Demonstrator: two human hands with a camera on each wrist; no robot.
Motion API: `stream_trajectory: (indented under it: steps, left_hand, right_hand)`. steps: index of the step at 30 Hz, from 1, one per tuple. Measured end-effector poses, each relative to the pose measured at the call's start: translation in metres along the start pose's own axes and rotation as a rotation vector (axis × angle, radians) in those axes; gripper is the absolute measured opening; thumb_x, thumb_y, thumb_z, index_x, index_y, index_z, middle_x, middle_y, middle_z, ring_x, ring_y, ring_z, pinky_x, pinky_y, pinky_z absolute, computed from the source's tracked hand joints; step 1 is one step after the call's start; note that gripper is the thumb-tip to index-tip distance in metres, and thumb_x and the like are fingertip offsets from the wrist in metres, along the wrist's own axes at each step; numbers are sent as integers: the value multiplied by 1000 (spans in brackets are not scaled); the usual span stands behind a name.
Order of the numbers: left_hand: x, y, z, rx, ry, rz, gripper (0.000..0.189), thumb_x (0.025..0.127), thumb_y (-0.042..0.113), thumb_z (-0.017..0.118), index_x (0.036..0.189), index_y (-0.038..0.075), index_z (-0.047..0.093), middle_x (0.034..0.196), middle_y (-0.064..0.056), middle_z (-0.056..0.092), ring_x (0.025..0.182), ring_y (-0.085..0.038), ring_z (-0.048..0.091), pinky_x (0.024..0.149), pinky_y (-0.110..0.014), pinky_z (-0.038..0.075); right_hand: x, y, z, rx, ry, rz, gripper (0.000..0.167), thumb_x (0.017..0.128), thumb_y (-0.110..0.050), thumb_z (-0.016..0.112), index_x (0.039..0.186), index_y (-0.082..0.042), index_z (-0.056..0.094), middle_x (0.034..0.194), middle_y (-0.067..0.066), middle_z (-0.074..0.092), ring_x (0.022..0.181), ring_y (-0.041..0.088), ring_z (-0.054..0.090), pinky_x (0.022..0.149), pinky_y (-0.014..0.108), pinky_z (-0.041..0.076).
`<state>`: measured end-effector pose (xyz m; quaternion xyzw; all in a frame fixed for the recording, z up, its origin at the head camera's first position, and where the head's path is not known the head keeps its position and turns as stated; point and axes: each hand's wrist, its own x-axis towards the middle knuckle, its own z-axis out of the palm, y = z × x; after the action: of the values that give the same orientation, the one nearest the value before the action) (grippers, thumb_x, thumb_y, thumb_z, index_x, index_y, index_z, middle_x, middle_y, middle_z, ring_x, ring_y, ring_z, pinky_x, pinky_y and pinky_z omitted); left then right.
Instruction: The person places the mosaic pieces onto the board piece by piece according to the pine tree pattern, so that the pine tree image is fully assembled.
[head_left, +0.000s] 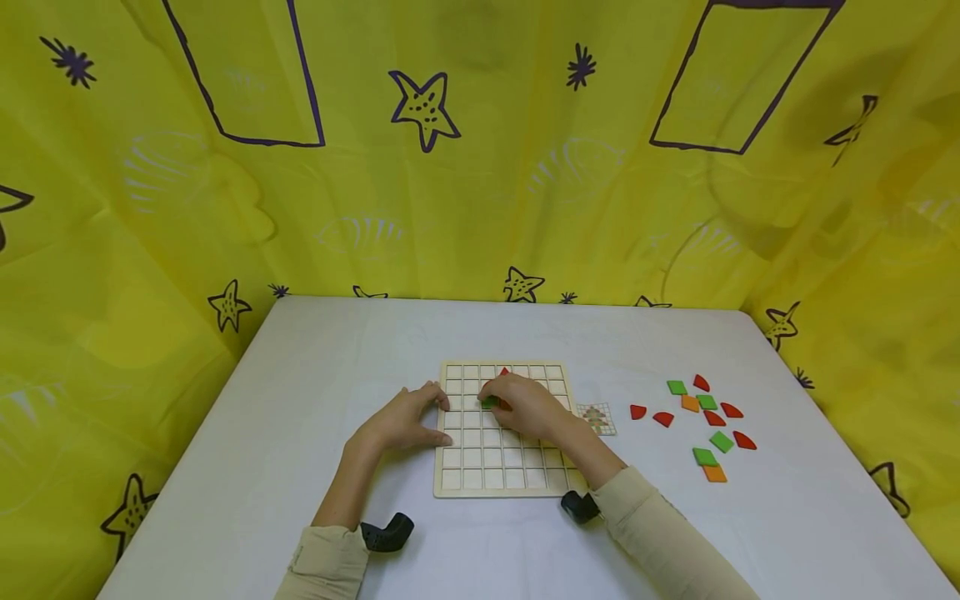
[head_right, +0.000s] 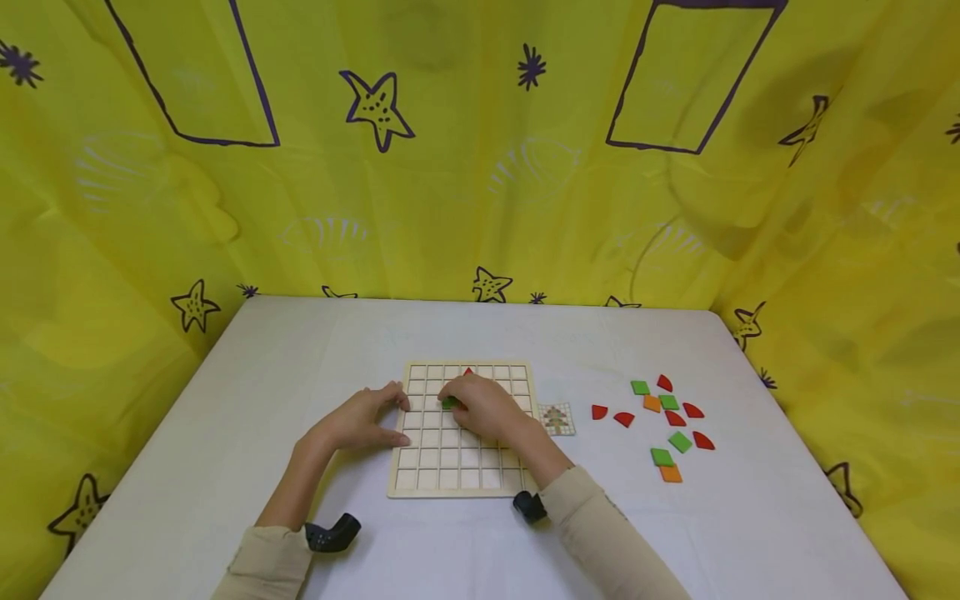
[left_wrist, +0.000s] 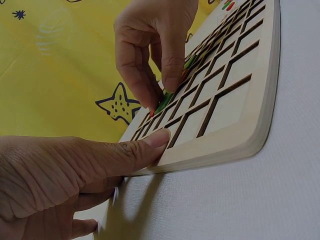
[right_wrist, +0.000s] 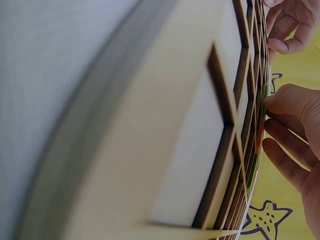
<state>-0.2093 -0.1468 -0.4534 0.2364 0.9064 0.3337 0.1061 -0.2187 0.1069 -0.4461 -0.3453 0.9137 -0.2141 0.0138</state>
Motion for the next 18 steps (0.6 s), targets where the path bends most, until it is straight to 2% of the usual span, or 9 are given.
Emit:
stream_trajectory:
  steps: [9,13,18]
  left_hand:
    - [1,0,3,3,3,-23,44,78,20,91,107,10,59,121,-8,65,120,-28,60,124,-62,20]
    - [1,1,3,8,7,-30,44,78,20,91,107,10,59,120,-8,65,118,-28,60,123,-61,21]
    - [0,1,2,0,9,-32,43,78,19,91,106,10,59,118,-8,65,116,-28,60,124,-61,22]
  right_hand:
    - [-13,6,-2,-26,45,7,18,95,-6,69,112,-8,75,106,3,73,92,18,62,83,37,55]
    - [-23,9,-4,-38,82,8,17,94,-5,69,110,-8,76,106,2,74,98,20,67,89,38,58]
    - [-37,13,-9,-39,86,61,19,94,-6,71,112,-8,76,112,4,74,110,25,67,98,43,56]
